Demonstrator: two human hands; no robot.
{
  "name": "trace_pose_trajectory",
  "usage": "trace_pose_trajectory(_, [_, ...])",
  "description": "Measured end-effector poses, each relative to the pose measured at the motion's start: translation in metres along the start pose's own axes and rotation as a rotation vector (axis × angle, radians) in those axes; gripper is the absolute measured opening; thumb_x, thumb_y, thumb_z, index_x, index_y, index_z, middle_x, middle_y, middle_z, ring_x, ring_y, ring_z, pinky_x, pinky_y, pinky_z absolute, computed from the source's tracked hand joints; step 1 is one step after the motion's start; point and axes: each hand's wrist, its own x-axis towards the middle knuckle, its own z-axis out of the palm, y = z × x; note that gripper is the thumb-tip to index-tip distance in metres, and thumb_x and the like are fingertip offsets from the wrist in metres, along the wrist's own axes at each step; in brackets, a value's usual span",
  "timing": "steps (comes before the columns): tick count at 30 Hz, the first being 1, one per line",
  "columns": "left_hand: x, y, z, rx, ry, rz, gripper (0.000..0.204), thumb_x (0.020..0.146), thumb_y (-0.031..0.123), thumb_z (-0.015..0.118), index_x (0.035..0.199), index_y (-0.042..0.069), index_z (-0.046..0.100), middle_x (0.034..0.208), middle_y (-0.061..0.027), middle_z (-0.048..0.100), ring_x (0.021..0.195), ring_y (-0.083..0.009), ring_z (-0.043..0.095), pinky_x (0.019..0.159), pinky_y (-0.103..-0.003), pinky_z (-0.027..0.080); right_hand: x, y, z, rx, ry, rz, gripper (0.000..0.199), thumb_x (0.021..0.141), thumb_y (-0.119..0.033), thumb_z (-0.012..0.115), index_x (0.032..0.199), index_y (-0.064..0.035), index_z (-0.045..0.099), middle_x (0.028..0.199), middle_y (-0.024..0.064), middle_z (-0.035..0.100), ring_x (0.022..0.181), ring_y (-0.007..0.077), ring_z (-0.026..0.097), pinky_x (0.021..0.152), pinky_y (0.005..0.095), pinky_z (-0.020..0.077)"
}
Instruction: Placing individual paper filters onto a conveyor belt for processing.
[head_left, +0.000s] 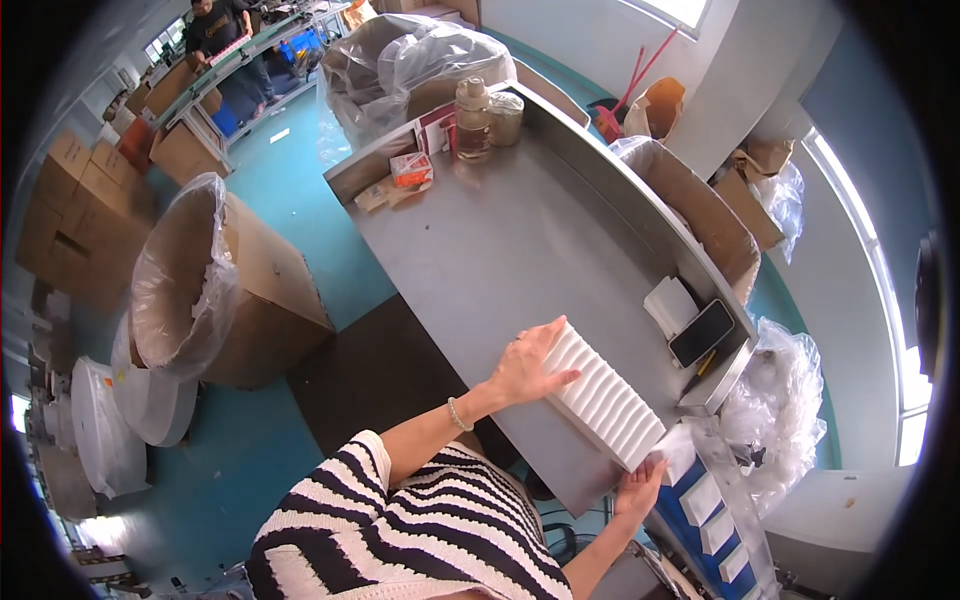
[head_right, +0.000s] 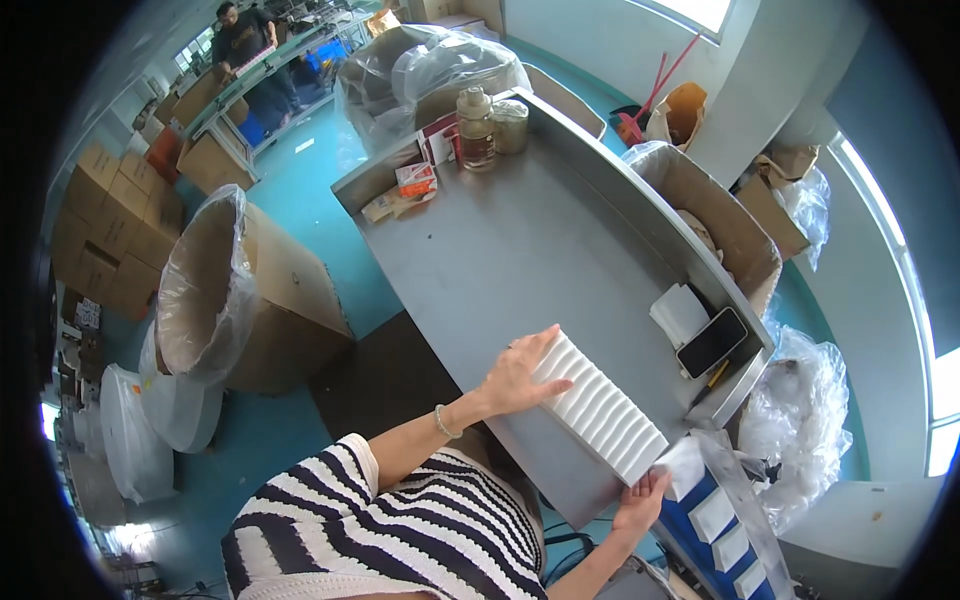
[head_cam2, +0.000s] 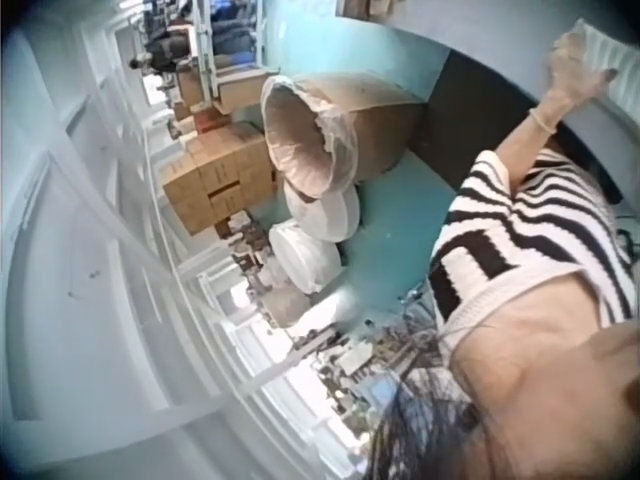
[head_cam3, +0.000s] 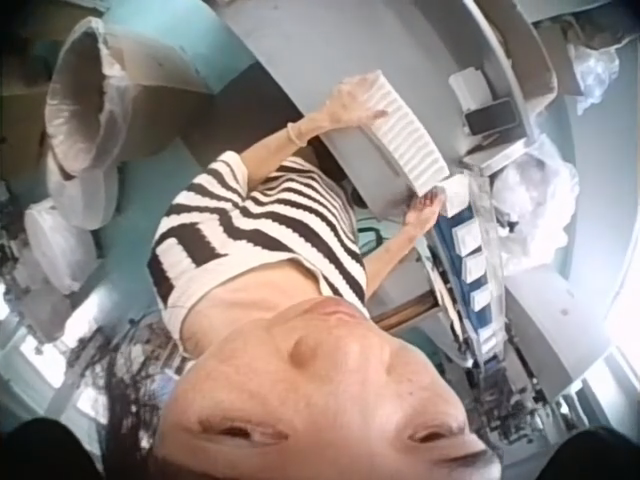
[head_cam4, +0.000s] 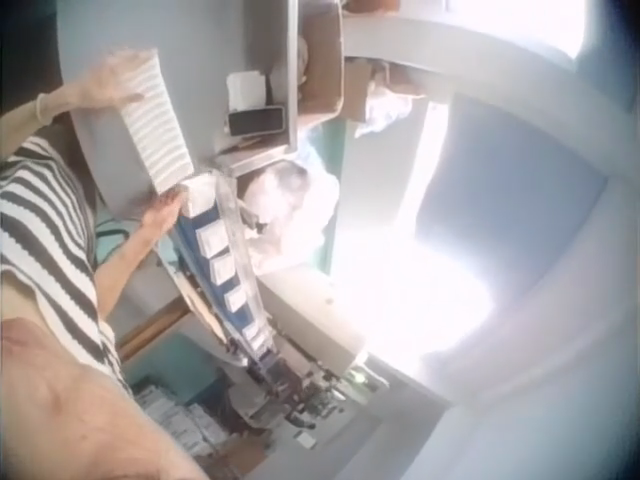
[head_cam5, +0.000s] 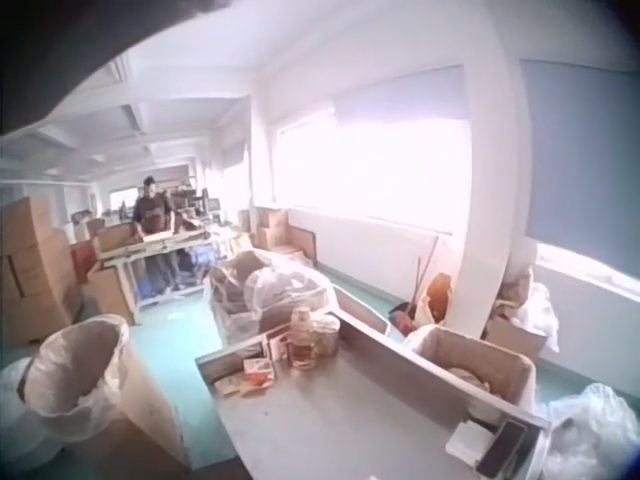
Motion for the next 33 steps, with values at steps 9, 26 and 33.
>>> trace_pose_trajectory(9, [-0.005,0.006,0.006,0.067,0.106,-0.005,0.087,0.081,0.053,0.066,0.142,0.0,0.032,0.128,-0.0219,0.05,0.118,-0.0361,0.05,0.101,-0.047,0.037,-0.027,0.005,0.013,-0.213,-0.369,0.135,0.034,0.091,-0.025,0.062,0.12,-0.0085,0.056,0.107,0.0021,0.063,0.092,0.014,0.059,0.072,0.029,0.0492])
trace_pose_trajectory(26, [-0.006,0.006,0.009,0.001,0.028,0.059,0.087,0.08,0.042,0.072,0.141,-0.004,0.031,0.13,-0.0236,0.048,0.12,-0.0383,0.047,0.102,-0.047,0.036,-0.03,0.014,0.005,-0.062,-0.395,0.198,0.025,0.091,-0.016,0.061,0.112,-0.0025,0.057,0.094,0.007,0.063,0.076,0.0171,0.059,0.068,0.0325,0.0498])
trace_pose_trajectory(33, [-0.01,0.02,0.014,-0.087,-0.135,0.106,0.084,0.082,0.04,0.071,0.141,-0.004,0.031,0.131,-0.0242,0.047,0.123,-0.0388,0.044,0.106,-0.046,0.032,-0.035,0.003,0.03,-0.228,-0.064,-0.055,0.043,0.095,-0.036,0.059,0.119,0.0001,0.055,0.1,0.0035,0.061,0.091,0.013,0.058,0.079,0.0268,0.0477])
